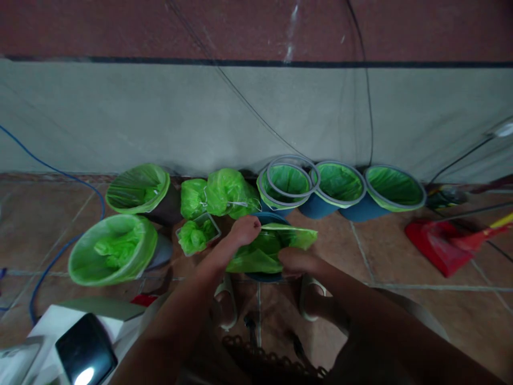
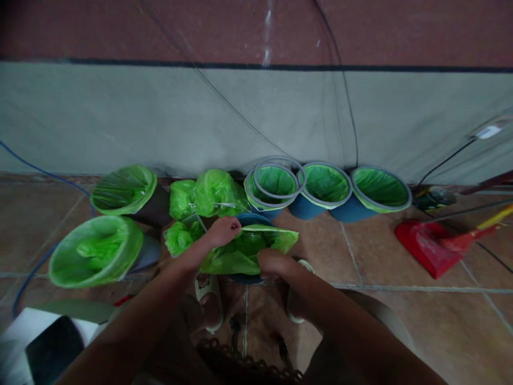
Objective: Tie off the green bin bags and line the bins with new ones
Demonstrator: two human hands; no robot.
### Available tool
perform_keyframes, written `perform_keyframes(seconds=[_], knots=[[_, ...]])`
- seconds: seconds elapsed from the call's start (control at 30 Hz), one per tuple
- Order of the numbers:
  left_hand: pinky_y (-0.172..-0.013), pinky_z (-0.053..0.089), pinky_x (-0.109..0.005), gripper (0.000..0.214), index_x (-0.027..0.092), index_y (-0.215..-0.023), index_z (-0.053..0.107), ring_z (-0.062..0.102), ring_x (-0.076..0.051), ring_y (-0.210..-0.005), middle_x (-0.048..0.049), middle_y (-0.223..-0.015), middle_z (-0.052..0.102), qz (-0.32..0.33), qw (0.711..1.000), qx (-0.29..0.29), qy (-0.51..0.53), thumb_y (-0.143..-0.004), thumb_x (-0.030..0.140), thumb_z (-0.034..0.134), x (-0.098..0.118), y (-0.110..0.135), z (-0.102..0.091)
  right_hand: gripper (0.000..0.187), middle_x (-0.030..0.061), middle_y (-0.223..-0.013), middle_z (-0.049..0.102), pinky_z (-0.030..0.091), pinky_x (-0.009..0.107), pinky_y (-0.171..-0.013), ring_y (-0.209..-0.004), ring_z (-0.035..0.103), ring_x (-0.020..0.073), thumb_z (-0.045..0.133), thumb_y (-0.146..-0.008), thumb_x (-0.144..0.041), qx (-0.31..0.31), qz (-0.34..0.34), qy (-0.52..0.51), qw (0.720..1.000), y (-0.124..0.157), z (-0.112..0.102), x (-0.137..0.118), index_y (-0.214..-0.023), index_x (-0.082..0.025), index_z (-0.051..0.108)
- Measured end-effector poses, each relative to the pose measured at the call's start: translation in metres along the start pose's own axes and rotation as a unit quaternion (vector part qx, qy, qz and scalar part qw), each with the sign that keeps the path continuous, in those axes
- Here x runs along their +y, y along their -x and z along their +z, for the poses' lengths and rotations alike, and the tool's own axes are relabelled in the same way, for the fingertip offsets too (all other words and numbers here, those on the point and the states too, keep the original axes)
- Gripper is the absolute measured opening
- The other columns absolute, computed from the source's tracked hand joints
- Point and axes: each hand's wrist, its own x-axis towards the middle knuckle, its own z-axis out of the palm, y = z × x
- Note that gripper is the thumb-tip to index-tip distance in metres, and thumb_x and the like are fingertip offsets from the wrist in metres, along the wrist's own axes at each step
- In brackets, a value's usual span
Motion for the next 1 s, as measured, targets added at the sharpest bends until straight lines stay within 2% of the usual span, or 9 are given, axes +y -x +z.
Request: perform_keyframes(seconds=[0.17,0.27,0.33,0.47,0.57,0.67,0.73,0.87,1.0], knots=[[-0.077,0.051,-0.026,0.024,0.014,-0.091,0.075,0.066,-0.017,-0.079,-0.0057,-0.087,0.075,0.011,0.999,0.020,0.044,-0.084,0.018,0.053,-0.004,-0.003,-0.005,0.028,-0.0003,-0.041,0.047,0.037,0.025,-0.042,-0.045,0.052,0.0154,0.081,-0.059,-0.015,-0.030,-0.002,0.036,0.999,0.015,-0.031,-0.007,-0.051,-0.021,0.055],[-0.076,0.050,-0.026,0.022,0.015,-0.087,0.075,0.065,-0.016,-0.076,-0.0039,-0.079,0.073,0.021,0.995,0.037,0.090,-0.083,0.018,0.053,-0.006,-0.004,-0.006,0.024,-0.0018,-0.043,0.053,0.033,0.023,-0.040,-0.039,0.048,0.0113,0.074,-0.070,-0.023,-0.076,-0.031,-0.071,0.994,0.025,-0.051,-0.009,-0.058,-0.020,0.054],[-0.075,0.050,-0.026,0.019,0.016,-0.086,0.074,0.064,-0.015,-0.075,-0.0021,-0.076,0.071,0.043,0.985,0.048,0.159,-0.082,0.019,0.056,-0.004,-0.003,-0.010,0.024,-0.0029,-0.046,0.056,0.034,0.021,-0.040,-0.039,0.048,0.0098,0.073,-0.074,-0.032,-0.075,-0.094,-0.203,0.972,0.032,-0.063,-0.010,-0.064,-0.020,0.055],[-0.075,0.050,-0.026,0.018,0.015,-0.093,0.071,0.063,-0.012,-0.075,-0.0015,-0.082,0.070,0.148,0.912,0.063,0.377,-0.082,0.027,0.065,0.015,0.009,-0.032,0.032,-0.0026,-0.059,0.061,0.043,0.022,-0.050,-0.051,0.052,0.0093,0.078,-0.073,-0.044,0.125,-0.234,-0.386,0.883,0.046,-0.089,-0.013,-0.072,-0.019,0.058],[-0.075,0.050,-0.025,0.027,0.015,-0.099,0.071,0.063,-0.012,-0.077,-0.0022,-0.085,0.071,0.201,0.850,0.076,0.482,-0.079,0.035,0.072,0.032,0.020,-0.052,0.032,-0.0017,-0.065,0.060,0.045,0.024,-0.058,-0.061,0.053,0.0109,0.083,-0.069,-0.042,0.299,-0.261,-0.369,0.840,0.051,-0.104,-0.015,-0.069,-0.019,0.060],[-0.076,0.050,-0.024,0.029,0.015,-0.098,0.072,0.064,-0.011,-0.076,-0.0020,-0.084,0.071,0.197,0.822,0.087,0.528,-0.077,0.036,0.076,0.040,0.023,-0.061,0.034,0.0019,-0.080,0.063,0.047,0.026,-0.069,-0.079,0.057,0.0144,0.087,-0.063,-0.039,0.367,-0.272,-0.343,0.821,0.050,-0.109,-0.018,-0.064,-0.019,0.060],[-0.079,0.050,-0.026,0.027,0.015,-0.095,0.072,0.065,-0.012,-0.078,-0.0021,-0.085,0.072,0.190,0.816,0.087,0.539,-0.077,0.035,0.077,0.040,0.022,-0.058,0.035,0.0031,-0.088,0.065,0.048,0.027,-0.074,-0.086,0.059,0.0151,0.085,-0.066,-0.041,0.326,-0.275,-0.398,0.812,0.047,-0.105,-0.022,-0.066,-0.019,0.058],[-0.086,0.050,-0.030,0.028,0.015,-0.094,0.072,0.066,-0.015,-0.086,-0.0041,-0.091,0.073,0.198,0.818,0.073,0.535,-0.076,0.035,0.077,0.039,0.017,-0.049,0.037,-0.0061,-0.059,0.054,0.041,0.022,-0.052,-0.051,0.045,0.0076,0.076,-0.075,-0.048,0.213,-0.230,-0.535,0.784,0.038,-0.089,-0.031,-0.074,-0.021,0.050],[-0.086,0.049,-0.029,0.026,0.015,-0.096,0.072,0.066,-0.016,-0.088,-0.0051,-0.093,0.073,0.203,0.817,0.082,0.534,-0.079,0.035,0.074,0.043,0.016,-0.046,0.040,-0.0104,-0.054,0.046,0.021,0.019,-0.040,-0.044,0.034,0.0055,0.081,-0.066,-0.041,0.212,-0.145,-0.526,0.811,0.025,-0.071,-0.039,-0.089,-0.022,0.055]])
